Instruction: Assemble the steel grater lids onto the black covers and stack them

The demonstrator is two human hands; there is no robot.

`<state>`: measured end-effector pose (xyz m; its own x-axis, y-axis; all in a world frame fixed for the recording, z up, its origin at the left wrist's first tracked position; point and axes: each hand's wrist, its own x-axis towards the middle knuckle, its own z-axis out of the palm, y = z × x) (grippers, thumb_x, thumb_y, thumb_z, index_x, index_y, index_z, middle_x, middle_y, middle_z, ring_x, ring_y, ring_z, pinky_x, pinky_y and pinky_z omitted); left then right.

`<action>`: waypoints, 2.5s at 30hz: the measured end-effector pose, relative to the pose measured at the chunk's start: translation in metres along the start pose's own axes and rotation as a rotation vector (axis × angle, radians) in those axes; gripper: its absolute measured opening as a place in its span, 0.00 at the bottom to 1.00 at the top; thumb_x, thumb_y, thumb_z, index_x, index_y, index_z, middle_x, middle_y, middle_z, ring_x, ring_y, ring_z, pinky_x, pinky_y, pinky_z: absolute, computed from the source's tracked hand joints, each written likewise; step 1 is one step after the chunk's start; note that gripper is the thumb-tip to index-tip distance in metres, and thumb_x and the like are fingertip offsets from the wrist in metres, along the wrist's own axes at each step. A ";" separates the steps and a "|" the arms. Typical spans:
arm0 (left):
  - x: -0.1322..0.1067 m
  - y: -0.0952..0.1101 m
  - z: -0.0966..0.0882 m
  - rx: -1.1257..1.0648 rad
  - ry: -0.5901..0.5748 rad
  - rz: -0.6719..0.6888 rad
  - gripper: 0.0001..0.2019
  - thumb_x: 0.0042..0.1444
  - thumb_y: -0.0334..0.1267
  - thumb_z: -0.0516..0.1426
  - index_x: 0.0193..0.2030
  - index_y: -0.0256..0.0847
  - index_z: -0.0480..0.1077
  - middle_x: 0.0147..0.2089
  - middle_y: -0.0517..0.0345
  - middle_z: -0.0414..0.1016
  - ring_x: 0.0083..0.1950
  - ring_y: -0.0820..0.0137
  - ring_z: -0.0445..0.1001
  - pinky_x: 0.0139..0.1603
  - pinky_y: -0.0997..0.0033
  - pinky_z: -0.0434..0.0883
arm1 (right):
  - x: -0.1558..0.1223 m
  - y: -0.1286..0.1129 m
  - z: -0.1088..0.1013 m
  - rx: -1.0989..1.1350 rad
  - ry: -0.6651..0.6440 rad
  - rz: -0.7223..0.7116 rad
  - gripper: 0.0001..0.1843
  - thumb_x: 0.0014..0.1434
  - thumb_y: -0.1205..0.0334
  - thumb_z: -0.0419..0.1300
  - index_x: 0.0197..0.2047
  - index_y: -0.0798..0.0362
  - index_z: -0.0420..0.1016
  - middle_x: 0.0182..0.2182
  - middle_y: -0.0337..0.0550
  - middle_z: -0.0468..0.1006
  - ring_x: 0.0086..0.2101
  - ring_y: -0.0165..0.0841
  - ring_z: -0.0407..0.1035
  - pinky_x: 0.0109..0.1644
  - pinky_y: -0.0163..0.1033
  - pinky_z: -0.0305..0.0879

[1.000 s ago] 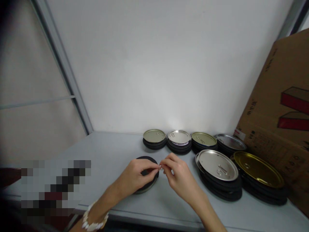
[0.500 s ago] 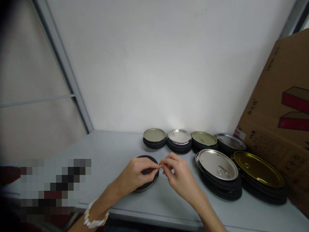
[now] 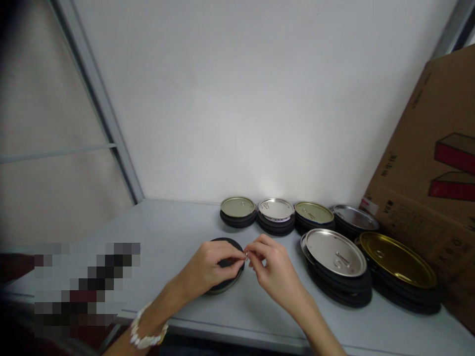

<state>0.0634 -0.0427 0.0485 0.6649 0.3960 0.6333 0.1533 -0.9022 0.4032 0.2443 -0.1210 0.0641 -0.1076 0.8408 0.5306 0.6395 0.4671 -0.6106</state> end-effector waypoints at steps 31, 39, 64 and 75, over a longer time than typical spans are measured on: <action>0.001 -0.010 0.004 0.358 -0.075 -0.079 0.06 0.60 0.29 0.58 0.37 0.39 0.78 0.35 0.54 0.82 0.36 0.66 0.78 0.40 0.72 0.72 | -0.002 0.006 0.018 -0.080 0.157 -0.084 0.11 0.65 0.70 0.54 0.36 0.52 0.77 0.29 0.42 0.76 0.30 0.32 0.73 0.35 0.35 0.69; -0.001 -0.011 0.012 0.358 -0.053 -0.193 0.06 0.59 0.29 0.58 0.36 0.40 0.78 0.34 0.53 0.81 0.37 0.65 0.78 0.41 0.71 0.72 | -0.004 0.006 0.021 -0.049 0.137 -0.065 0.11 0.63 0.71 0.55 0.37 0.51 0.78 0.29 0.42 0.77 0.30 0.33 0.74 0.35 0.35 0.69; 0.008 -0.004 0.002 -0.564 0.029 -0.517 0.09 0.51 0.39 0.67 0.28 0.35 0.77 0.30 0.55 0.79 0.34 0.69 0.74 0.39 0.72 0.69 | -0.004 -0.011 0.004 0.266 0.161 0.130 0.08 0.63 0.58 0.61 0.35 0.52 0.78 0.27 0.41 0.78 0.28 0.32 0.75 0.31 0.34 0.70; 0.008 -0.003 -0.015 -0.474 -0.035 -0.409 0.03 0.52 0.34 0.66 0.29 0.38 0.80 0.36 0.54 0.82 0.41 0.65 0.79 0.48 0.70 0.71 | -0.006 -0.008 0.005 0.068 0.141 0.021 0.08 0.66 0.65 0.56 0.37 0.51 0.76 0.28 0.40 0.75 0.29 0.31 0.72 0.31 0.33 0.64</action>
<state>0.0570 -0.0345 0.0624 0.6461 0.6798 0.3469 0.0649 -0.5018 0.8625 0.2355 -0.1284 0.0630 0.0162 0.8063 0.5913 0.5873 0.4709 -0.6583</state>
